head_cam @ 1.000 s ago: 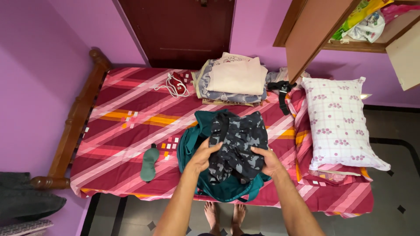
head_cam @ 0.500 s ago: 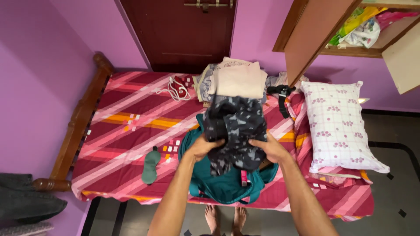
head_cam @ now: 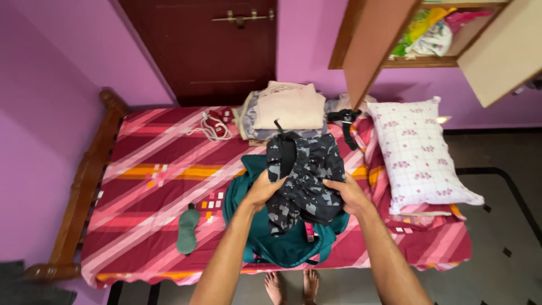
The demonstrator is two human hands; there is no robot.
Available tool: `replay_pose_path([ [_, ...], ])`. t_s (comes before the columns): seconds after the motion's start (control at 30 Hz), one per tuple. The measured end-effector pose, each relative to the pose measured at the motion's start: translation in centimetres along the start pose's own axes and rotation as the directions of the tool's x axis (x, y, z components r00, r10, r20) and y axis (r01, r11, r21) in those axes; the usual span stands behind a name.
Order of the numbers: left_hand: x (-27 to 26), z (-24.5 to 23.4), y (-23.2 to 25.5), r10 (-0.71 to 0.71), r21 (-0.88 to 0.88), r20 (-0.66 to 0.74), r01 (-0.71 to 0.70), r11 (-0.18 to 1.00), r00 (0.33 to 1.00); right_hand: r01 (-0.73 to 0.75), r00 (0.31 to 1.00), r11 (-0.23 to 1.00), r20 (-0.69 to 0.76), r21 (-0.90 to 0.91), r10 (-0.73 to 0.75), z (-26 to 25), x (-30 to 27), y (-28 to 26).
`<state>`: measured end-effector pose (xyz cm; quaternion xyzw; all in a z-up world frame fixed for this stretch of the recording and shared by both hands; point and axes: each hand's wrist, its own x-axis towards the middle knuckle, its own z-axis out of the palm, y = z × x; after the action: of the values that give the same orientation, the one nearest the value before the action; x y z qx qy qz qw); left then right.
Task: The person removes various folded clothes, skincare bottles, and a sleep mask from a green bag on a bed and places them onto different shelves inside a wooden closet.
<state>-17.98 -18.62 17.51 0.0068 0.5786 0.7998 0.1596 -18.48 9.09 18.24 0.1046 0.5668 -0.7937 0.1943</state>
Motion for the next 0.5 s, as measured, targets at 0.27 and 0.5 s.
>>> replay_pose_path([
  [0.27, 1.9, 6.2, -4.6, -0.253, -0.069, 0.361, 0.296, 0.953, 0.898, -0.031, 0.998, 0.882, -0.027, 0.471, 0.049, -7.8, -6.9, 3.4],
  [0.5, 3.8, 19.1, -7.4, -0.323, 0.021, 0.506, 0.363, 0.931, 0.799, 0.156, 0.969, 0.899, -0.238, 0.410, -0.060, -16.3, -15.6, 3.2],
])
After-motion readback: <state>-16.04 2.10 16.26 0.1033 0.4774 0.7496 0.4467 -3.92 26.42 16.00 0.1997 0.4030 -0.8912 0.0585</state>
